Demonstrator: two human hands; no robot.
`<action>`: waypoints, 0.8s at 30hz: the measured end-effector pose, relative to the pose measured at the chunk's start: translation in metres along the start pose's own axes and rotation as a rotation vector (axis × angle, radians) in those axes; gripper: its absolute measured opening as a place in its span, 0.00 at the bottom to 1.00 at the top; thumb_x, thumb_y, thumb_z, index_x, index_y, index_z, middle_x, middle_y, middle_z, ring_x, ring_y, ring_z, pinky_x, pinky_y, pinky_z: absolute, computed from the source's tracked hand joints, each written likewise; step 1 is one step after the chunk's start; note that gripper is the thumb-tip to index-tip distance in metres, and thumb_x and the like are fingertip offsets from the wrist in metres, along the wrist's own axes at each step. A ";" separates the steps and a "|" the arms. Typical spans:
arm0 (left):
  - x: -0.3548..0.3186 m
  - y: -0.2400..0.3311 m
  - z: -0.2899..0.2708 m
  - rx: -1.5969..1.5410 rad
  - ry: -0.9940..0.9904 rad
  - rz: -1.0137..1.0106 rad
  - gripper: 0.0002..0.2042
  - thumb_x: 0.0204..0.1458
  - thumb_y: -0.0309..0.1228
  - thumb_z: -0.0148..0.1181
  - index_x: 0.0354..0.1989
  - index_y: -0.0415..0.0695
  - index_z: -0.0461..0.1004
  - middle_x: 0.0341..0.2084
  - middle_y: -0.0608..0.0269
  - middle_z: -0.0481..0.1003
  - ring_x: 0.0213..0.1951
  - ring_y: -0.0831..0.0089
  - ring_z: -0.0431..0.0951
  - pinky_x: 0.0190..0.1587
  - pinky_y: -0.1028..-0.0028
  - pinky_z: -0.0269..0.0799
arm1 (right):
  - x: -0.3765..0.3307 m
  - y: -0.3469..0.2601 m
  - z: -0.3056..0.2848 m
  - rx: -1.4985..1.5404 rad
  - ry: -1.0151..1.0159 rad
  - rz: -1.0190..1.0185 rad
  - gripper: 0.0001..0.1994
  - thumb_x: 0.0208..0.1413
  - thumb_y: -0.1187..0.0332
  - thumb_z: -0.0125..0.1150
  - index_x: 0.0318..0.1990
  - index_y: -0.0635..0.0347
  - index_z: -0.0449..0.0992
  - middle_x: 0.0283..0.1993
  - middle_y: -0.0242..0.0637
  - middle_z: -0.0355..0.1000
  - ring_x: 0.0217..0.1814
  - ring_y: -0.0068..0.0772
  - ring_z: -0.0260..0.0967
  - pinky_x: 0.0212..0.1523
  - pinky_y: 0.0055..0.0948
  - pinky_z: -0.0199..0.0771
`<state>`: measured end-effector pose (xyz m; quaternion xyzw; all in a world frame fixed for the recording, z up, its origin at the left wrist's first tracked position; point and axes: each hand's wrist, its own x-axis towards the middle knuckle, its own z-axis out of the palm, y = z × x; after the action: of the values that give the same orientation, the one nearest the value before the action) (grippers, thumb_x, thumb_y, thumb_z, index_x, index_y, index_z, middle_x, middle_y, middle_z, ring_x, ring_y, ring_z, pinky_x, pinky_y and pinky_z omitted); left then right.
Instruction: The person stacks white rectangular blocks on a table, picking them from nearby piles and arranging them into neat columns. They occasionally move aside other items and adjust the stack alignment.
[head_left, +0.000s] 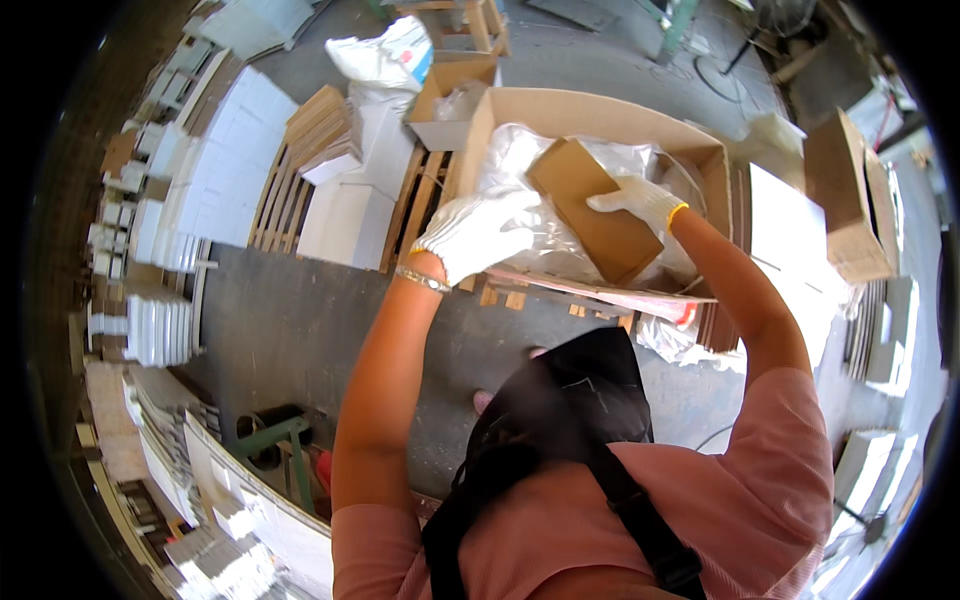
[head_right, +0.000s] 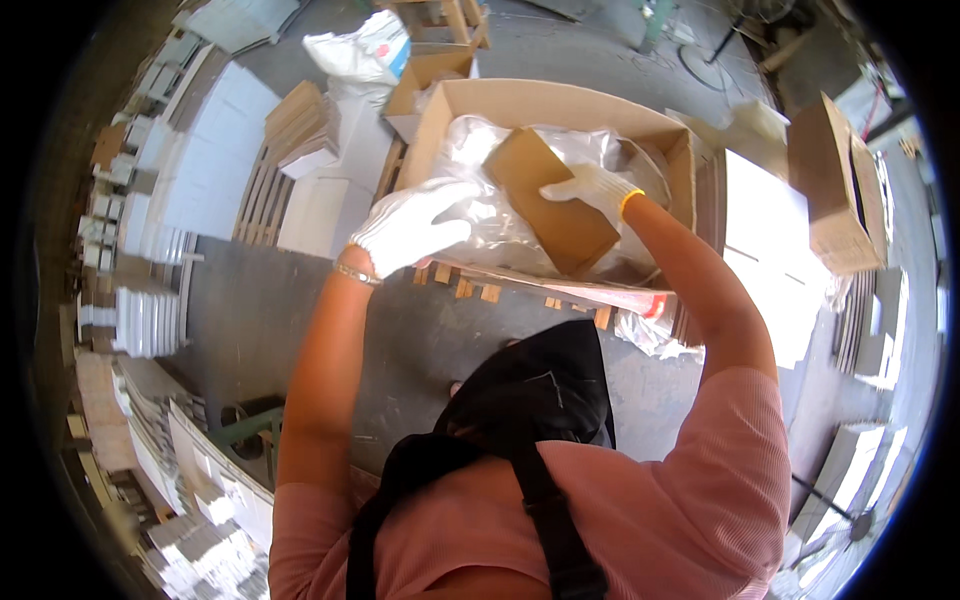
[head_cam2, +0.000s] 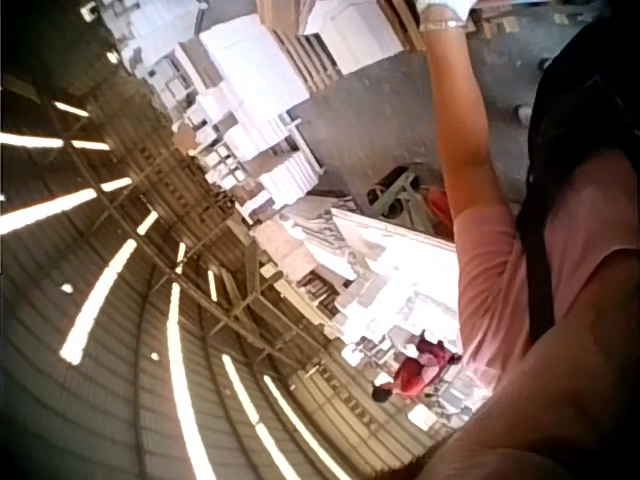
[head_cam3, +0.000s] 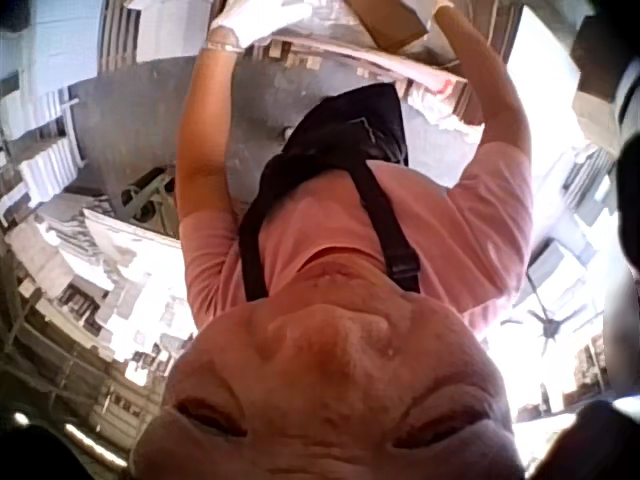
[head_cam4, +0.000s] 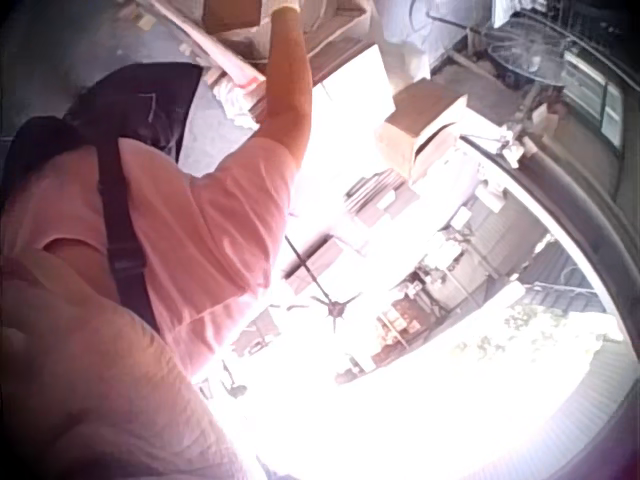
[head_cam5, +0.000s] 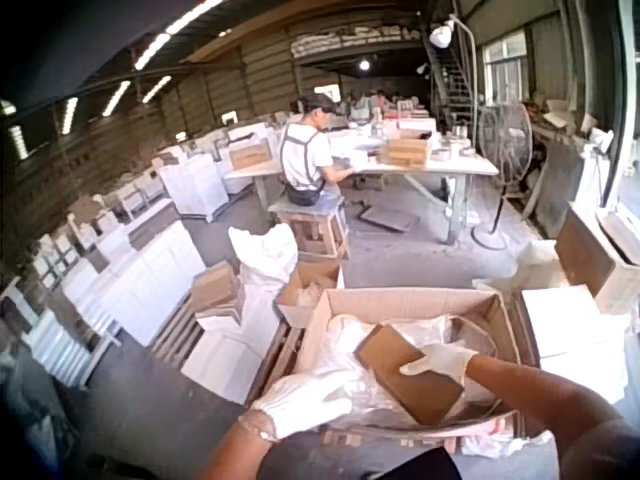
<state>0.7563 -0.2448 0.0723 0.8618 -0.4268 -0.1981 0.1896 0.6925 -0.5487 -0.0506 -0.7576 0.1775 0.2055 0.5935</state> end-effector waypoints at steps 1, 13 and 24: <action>-0.023 -0.003 -0.001 0.025 0.092 0.035 0.22 0.54 0.38 0.58 0.58 0.51 0.73 0.54 0.59 0.75 0.50 0.59 0.78 0.51 0.65 0.74 | 0.011 -0.004 0.007 -0.127 -0.003 0.009 0.31 0.52 0.55 0.72 0.58 0.66 0.73 0.54 0.43 0.74 0.54 0.37 0.70 0.55 0.32 0.68; -0.370 0.055 0.177 -0.415 0.427 -0.624 0.18 0.53 0.42 0.53 0.51 0.52 0.77 0.47 0.55 0.76 0.49 0.55 0.76 0.51 0.60 0.72 | -0.034 0.120 -0.045 -1.588 0.006 -0.309 0.29 0.59 0.47 0.58 0.46 0.73 0.74 0.31 0.53 0.75 0.37 0.52 0.73 0.43 0.45 0.73; -0.634 0.191 0.364 -0.463 1.168 -1.493 0.22 0.55 0.40 0.56 0.57 0.46 0.73 0.55 0.51 0.73 0.55 0.54 0.74 0.59 0.64 0.69 | -0.205 -0.156 0.241 -1.374 -0.028 -0.763 0.28 0.61 0.44 0.53 0.48 0.64 0.78 0.48 0.55 0.75 0.51 0.58 0.71 0.55 0.47 0.67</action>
<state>0.0938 0.1039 -0.0278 0.8144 0.4398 0.1119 0.3617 0.5730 -0.2725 0.1345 -0.9608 -0.2693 0.0607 0.0237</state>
